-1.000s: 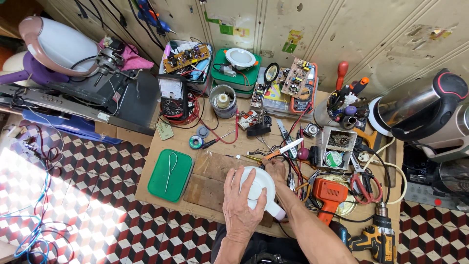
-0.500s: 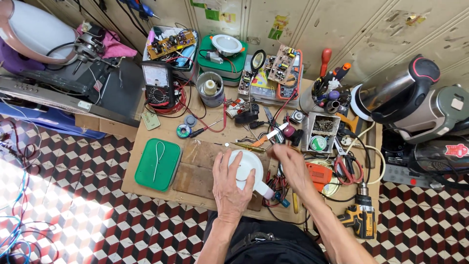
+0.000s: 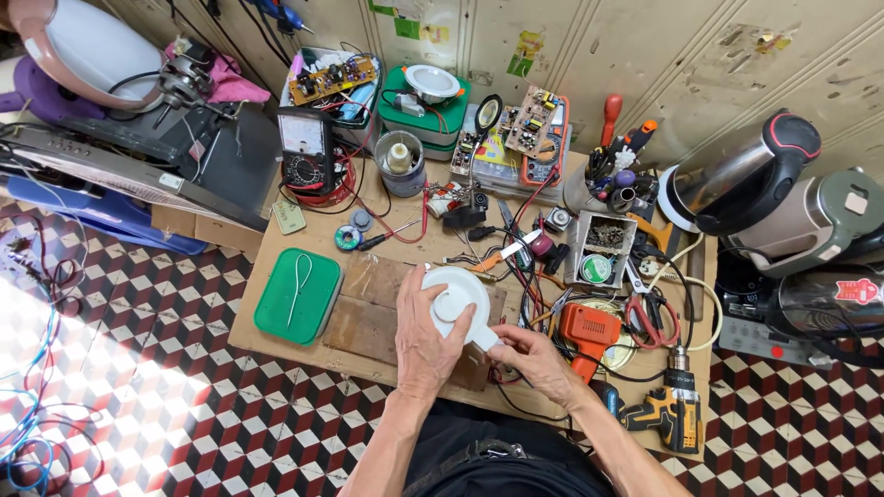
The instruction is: Inspecting and cleaning the interior of an electric kettle at a repair workbench.
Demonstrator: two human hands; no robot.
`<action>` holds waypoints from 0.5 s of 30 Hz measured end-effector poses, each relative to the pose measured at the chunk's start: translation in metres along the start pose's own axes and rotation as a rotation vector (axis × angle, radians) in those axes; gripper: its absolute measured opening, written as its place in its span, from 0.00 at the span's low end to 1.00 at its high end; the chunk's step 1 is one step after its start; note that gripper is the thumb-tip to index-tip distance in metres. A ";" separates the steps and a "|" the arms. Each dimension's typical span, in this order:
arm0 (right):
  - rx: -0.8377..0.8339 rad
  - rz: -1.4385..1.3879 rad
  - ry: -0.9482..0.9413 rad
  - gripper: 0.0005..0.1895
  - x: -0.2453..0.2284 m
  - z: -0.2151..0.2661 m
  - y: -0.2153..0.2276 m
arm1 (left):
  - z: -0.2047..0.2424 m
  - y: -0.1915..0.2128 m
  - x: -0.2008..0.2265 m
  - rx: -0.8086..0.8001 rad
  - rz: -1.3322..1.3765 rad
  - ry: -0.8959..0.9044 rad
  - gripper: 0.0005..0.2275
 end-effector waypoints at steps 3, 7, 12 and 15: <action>-0.039 -0.012 0.052 0.18 0.010 -0.007 -0.002 | 0.002 -0.002 -0.003 0.008 -0.016 -0.038 0.24; -0.002 -0.047 0.206 0.18 0.050 -0.024 -0.001 | -0.001 -0.002 -0.006 -0.067 -0.007 0.016 0.36; 0.124 0.046 0.270 0.28 0.044 -0.025 -0.009 | -0.004 0.004 0.000 -0.060 -0.011 0.069 0.32; 0.120 0.027 0.257 0.35 0.017 -0.012 -0.014 | -0.004 0.005 0.000 -0.053 -0.023 0.072 0.26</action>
Point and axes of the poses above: each hand's wrist, its own z-axis away from the middle knuckle, its own y-axis out of the back of the hand, x = y × z, the point moved 5 cm from there along -z, towards the middle knuckle, and after that the axes turned 6 degrees about x, right-handed, at the moved point
